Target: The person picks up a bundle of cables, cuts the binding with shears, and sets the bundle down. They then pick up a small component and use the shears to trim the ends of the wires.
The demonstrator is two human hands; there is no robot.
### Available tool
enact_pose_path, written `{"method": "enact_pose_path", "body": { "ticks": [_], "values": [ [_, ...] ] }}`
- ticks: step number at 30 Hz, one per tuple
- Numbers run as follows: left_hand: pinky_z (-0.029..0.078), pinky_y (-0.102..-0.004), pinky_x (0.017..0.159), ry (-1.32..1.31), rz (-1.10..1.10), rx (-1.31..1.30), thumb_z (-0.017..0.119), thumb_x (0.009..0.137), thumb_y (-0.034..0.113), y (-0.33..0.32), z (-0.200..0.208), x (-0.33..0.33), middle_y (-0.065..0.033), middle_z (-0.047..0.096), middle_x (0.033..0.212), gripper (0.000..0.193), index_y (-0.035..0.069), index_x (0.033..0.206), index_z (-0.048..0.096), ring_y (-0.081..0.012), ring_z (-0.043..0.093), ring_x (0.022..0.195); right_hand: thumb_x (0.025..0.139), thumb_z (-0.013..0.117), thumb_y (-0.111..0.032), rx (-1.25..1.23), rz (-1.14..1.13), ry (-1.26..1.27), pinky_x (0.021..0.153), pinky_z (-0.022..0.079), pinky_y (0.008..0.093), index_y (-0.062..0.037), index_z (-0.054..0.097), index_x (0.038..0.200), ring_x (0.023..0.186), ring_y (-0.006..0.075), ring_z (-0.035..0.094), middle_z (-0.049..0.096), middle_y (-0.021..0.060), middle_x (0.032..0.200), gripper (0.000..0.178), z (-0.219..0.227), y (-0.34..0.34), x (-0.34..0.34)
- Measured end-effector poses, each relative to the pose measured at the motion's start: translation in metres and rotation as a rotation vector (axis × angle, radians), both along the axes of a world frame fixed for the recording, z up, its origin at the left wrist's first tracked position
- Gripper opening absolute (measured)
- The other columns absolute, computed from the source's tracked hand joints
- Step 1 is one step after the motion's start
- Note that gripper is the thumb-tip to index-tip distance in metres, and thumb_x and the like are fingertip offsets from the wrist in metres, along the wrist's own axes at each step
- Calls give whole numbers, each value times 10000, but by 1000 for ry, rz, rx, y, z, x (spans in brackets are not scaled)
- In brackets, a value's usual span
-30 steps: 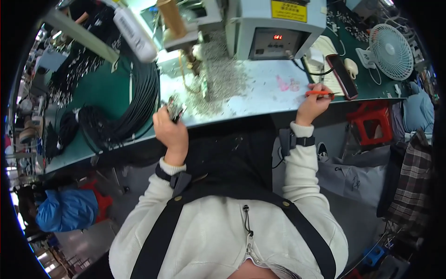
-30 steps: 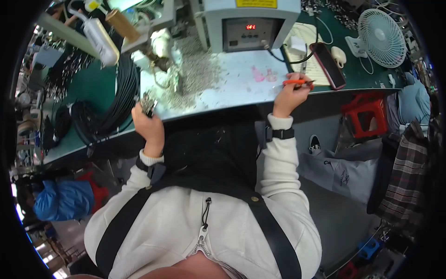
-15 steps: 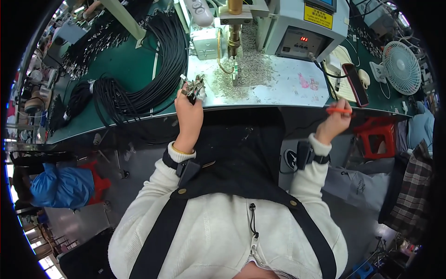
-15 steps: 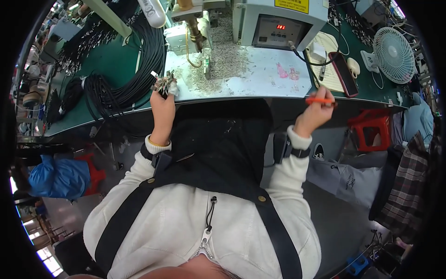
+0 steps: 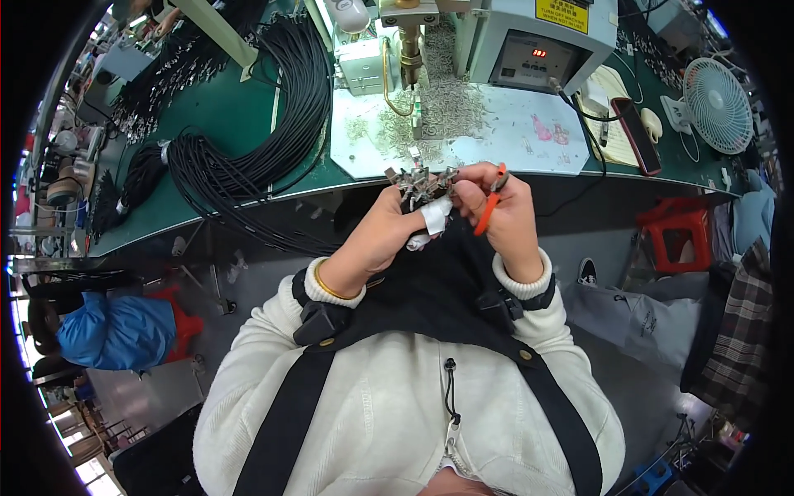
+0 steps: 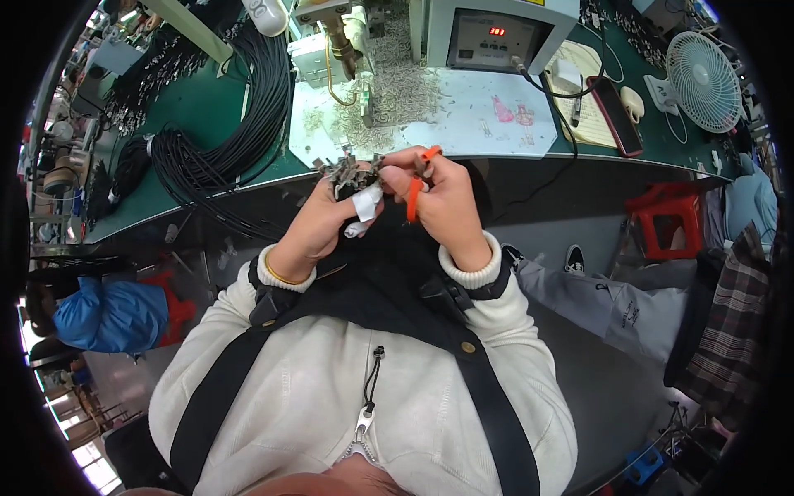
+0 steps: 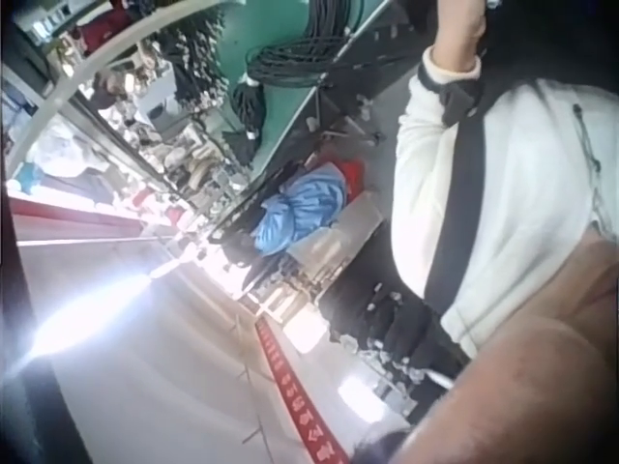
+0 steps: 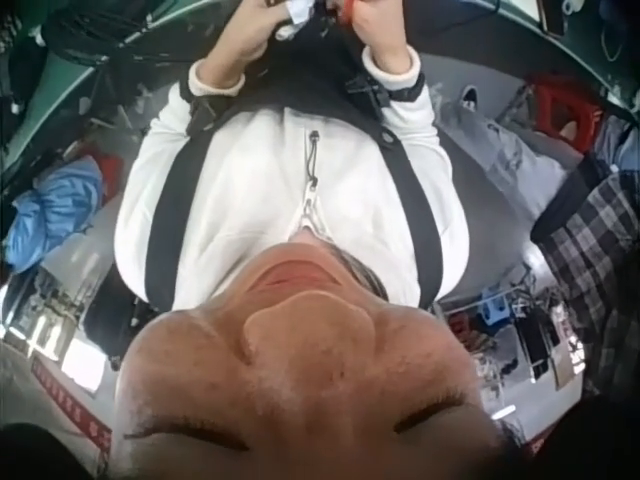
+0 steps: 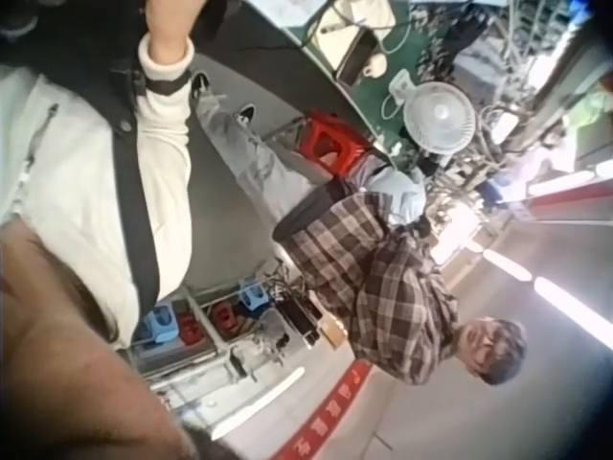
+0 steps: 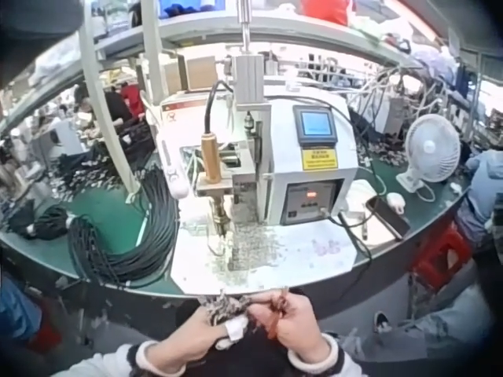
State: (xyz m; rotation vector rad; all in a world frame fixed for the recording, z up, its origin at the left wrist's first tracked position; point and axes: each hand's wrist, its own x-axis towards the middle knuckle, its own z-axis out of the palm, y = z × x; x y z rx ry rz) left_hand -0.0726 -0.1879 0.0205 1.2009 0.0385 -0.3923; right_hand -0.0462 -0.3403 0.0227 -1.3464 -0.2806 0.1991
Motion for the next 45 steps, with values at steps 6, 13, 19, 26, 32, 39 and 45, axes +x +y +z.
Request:
{"method": "enact_pose_path", "body": {
  "ticks": [6,13,19,26,32,39,45],
  "values": [
    [380,-212,525,-131,-23,15,596,769,155,-41,-34,6,2,538,740,208,9,911,552,-61,465,615,781,581,-69,-181,-158,-63,441,296,169,-19,530,749,484,33,401,470,-26,585,78,-18,-32,-4],
    [357,-198,520,-73,-92,12,572,795,162,-62,-44,6,27,501,725,158,30,876,540,-45,437,618,765,604,-39,-176,-162,25,447,315,173,-18,531,721,489,38,419,481,-24,590,88,-37,-61,-7],
    [348,-190,504,50,-226,21,573,795,180,-44,-30,10,19,493,705,163,34,860,545,-36,433,601,756,611,-28,-132,-190,27,451,323,175,-19,531,717,491,41,420,490,-16,595,89,-31,-48,-5],
    [442,-284,682,-360,-28,478,527,708,16,-19,-46,11,-96,599,797,237,-21,941,552,-139,565,749,687,672,-55,-403,-337,-274,460,395,251,-5,548,638,476,114,482,524,66,537,142,-45,-20,-1],
    [423,-241,607,-366,-24,486,503,723,-17,-1,-56,8,-73,586,778,213,-14,929,557,-135,549,681,672,714,-114,-532,-568,-431,421,346,239,-20,496,585,424,104,413,457,57,483,253,-46,3,-2],
    [336,-189,431,-2,57,106,495,759,25,4,-25,6,-25,527,656,121,9,876,520,-81,479,529,690,647,-86,-583,-566,-917,565,470,273,-56,598,801,676,224,597,618,75,783,125,-32,3,2],
    [320,-211,397,119,8,2,498,765,67,25,-34,6,-16,486,617,85,30,840,493,-107,449,466,731,593,-97,-671,-300,-1143,637,491,278,-81,604,900,797,201,605,619,54,886,171,-25,-3,-7]
  ]
}}
